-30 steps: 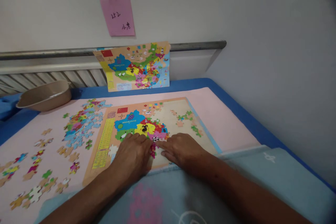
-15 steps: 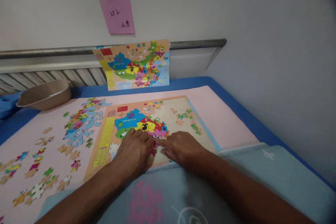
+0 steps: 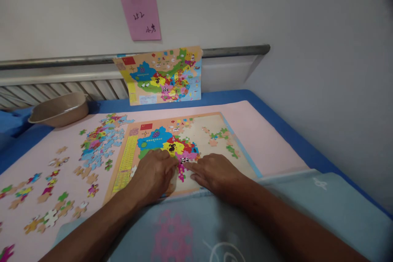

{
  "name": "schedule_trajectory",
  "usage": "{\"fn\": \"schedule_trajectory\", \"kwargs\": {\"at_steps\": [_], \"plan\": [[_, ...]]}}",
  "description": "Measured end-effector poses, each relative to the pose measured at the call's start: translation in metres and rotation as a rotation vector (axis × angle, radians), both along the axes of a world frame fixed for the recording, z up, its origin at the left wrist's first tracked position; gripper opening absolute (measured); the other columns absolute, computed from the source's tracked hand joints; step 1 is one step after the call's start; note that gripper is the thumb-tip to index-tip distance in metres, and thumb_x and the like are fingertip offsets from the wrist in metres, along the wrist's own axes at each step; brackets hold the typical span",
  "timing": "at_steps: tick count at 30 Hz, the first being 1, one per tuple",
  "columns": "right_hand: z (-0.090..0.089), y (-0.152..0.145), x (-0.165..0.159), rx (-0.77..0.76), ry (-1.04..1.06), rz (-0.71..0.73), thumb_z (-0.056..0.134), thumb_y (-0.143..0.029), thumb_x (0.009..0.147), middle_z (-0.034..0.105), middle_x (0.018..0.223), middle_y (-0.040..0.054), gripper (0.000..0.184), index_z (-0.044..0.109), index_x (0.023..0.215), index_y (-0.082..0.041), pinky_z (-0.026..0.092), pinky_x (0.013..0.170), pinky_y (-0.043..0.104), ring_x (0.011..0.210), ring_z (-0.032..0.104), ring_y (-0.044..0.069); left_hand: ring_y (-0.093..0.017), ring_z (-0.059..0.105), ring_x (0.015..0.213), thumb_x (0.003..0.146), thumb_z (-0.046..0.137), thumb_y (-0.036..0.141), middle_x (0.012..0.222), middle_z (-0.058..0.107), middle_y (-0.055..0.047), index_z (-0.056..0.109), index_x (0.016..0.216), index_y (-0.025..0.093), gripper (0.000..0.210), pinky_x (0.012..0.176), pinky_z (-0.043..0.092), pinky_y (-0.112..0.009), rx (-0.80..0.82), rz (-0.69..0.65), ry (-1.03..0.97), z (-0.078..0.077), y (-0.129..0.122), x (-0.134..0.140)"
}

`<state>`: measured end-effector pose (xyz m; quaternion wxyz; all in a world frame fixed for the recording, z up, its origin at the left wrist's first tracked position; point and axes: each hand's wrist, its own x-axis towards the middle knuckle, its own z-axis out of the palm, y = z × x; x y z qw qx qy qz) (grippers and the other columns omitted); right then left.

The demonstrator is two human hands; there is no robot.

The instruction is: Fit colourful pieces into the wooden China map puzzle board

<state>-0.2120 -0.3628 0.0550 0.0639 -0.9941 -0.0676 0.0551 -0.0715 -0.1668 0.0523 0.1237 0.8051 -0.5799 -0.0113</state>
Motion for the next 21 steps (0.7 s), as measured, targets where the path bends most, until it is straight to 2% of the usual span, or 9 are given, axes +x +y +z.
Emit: {"fn": "schedule_trajectory", "kwargs": {"at_steps": [6,13,21], "plan": [[0.0041,0.0011,0.0006,-0.008,0.030,-0.003,0.058,-0.036,0.109,0.073,0.095,0.0054,0.027,0.067,0.133,-0.027,0.030,0.065,0.030,0.087,0.064,0.023,-0.028,0.058,0.086,0.101,0.047,0.018,0.086,0.063,-0.006,0.067,0.088,0.022,0.024,0.075,0.037,-0.043,0.090,-0.025,-0.082,-0.0007,-0.0011,-0.0069],[-0.0042,-0.0018,-0.0008,0.006,-0.032,0.008,0.059,-0.038,0.109,0.073,0.093,0.0044,0.028,0.066,0.134,-0.029,0.031,0.065,0.031,0.085,0.064,0.023,-0.027,0.057,0.084,0.097,0.050,0.014,0.084,0.063,-0.005,0.067,0.090,0.022,0.020,0.077,0.039,-0.042,0.048,-0.010,-0.020,-0.0042,0.0033,-0.0053],[0.0003,0.0003,0.0000,0.005,0.003,0.000,0.058,-0.037,0.109,0.073,0.094,0.0052,0.028,0.066,0.135,-0.028,0.031,0.067,0.030,0.086,0.064,0.023,-0.027,0.057,0.084,0.097,0.048,0.013,0.084,0.063,-0.005,0.065,0.088,0.022,0.022,0.077,0.039,-0.043,0.055,-0.006,-0.027,-0.0081,0.0033,-0.0064]]}}
